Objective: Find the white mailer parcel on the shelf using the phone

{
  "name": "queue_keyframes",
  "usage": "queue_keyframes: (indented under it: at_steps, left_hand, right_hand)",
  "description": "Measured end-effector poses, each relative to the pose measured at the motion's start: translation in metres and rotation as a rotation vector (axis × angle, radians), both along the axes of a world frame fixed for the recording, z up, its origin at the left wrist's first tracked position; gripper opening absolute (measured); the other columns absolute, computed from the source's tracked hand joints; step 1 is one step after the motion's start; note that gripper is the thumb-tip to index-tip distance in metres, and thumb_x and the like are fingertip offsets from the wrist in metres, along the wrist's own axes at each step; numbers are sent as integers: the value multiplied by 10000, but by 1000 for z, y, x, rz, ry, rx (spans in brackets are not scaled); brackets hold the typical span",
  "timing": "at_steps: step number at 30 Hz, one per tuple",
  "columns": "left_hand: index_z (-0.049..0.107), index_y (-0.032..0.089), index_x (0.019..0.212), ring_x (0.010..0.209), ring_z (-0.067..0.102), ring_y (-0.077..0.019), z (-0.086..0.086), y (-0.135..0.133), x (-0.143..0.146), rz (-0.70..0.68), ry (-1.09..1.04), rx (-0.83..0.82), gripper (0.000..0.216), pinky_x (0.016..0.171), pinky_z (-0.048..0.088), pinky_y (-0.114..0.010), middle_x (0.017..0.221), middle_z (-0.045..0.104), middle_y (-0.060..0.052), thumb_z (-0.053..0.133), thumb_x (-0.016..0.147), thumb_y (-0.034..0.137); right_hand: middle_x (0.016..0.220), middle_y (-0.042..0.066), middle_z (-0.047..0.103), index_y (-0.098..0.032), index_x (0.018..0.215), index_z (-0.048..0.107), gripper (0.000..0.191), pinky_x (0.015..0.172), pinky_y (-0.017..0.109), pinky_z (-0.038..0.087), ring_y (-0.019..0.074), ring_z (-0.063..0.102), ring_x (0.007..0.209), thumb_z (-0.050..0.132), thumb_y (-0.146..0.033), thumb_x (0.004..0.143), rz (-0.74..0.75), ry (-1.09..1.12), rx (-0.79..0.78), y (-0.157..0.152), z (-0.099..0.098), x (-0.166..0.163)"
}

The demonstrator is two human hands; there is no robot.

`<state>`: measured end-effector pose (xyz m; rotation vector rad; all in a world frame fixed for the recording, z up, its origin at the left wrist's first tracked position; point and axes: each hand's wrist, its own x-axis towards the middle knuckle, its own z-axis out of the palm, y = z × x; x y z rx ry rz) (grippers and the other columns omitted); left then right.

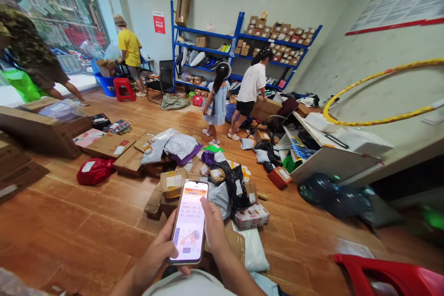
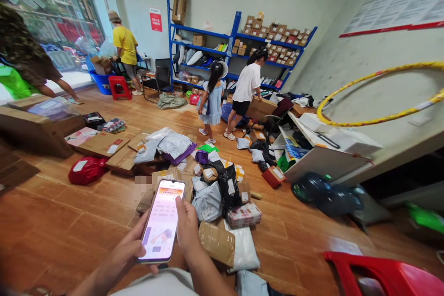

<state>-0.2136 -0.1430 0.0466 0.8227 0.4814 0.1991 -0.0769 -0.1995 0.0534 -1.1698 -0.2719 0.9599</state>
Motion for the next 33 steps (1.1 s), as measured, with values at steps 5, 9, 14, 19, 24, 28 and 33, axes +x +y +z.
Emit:
queue_keyframes:
  at_steps: [5, 9, 14, 19, 24, 28, 33]
  left_hand:
    - [-128, 245, 1501, 750, 608, -206, 3, -3, -1, 35, 30, 4, 1109, 569, 571, -319, 1212, 626, -96, 482, 586, 103]
    - [-109, 229, 1505, 778, 615, -224, 8, -4, -1, 40, 35, 30, 1112, 546, 567, -317, 1239, 607, -106, 479, 568, 113]
    - [-97, 175, 1504, 733, 602, -203, 7, -5, -1, 45, 11, 30, 1077, 540, 563, -298, 1171, 639, -121, 475, 593, 126]
    - [-136, 185, 1497, 759, 612, -214, 6, -4, -1, 28, 13, 40, 1098, 543, 566, -302, 1219, 619, -124, 468, 582, 130]
    - [-177, 217, 1487, 790, 626, -225, 4, -4, -2, 24, 11, 54, 1116, 558, 565, -306, 1307, 567, -121, 472, 582, 129]
    - [-169, 201, 1488, 750, 619, -213, 2, -4, -3, 16, 18, 35, 1102, 565, 562, -307, 1249, 604, -126, 482, 601, 132]
    - [-135, 250, 1498, 823, 627, -253, 4, -4, -3, 8, 40, 21, 1105, 569, 566, -337, 1295, 578, -110, 477, 587, 113]
  right_hand:
    - [704, 42, 660, -202, 777, 664, 688, 642, 327, 480, 211, 566, 685, 628, -842, 526, -24, -56, 26, -7, 1, -7]
    - [737, 38, 649, -206, 843, 640, 558, 631, 303, 461, 195, 550, 685, 565, -745, 717, -1, -198, 79, -12, -4, -9]
    - [783, 35, 655, -174, 861, 628, 402, 666, 284, 458, 183, 565, 720, 563, -564, 786, 31, -251, 105, -14, -12, -8]
    - [799, 40, 664, -157, 877, 635, 380, 658, 280, 455, 182, 573, 727, 590, -514, 756, 30, -207, 118, -14, -16, -9]
    - [778, 34, 664, -163, 862, 634, 503, 640, 271, 454, 167, 567, 691, 642, -644, 715, 9, -135, 77, -12, -21, -10]
    - [790, 49, 689, -172, 875, 663, 565, 653, 270, 471, 174, 582, 710, 650, -700, 673, 19, -83, 112, -13, -17, -11]
    - [763, 37, 696, -181, 871, 680, 460, 634, 264, 471, 170, 584, 681, 685, -585, 653, -1, -22, 128, -15, -12, -14]
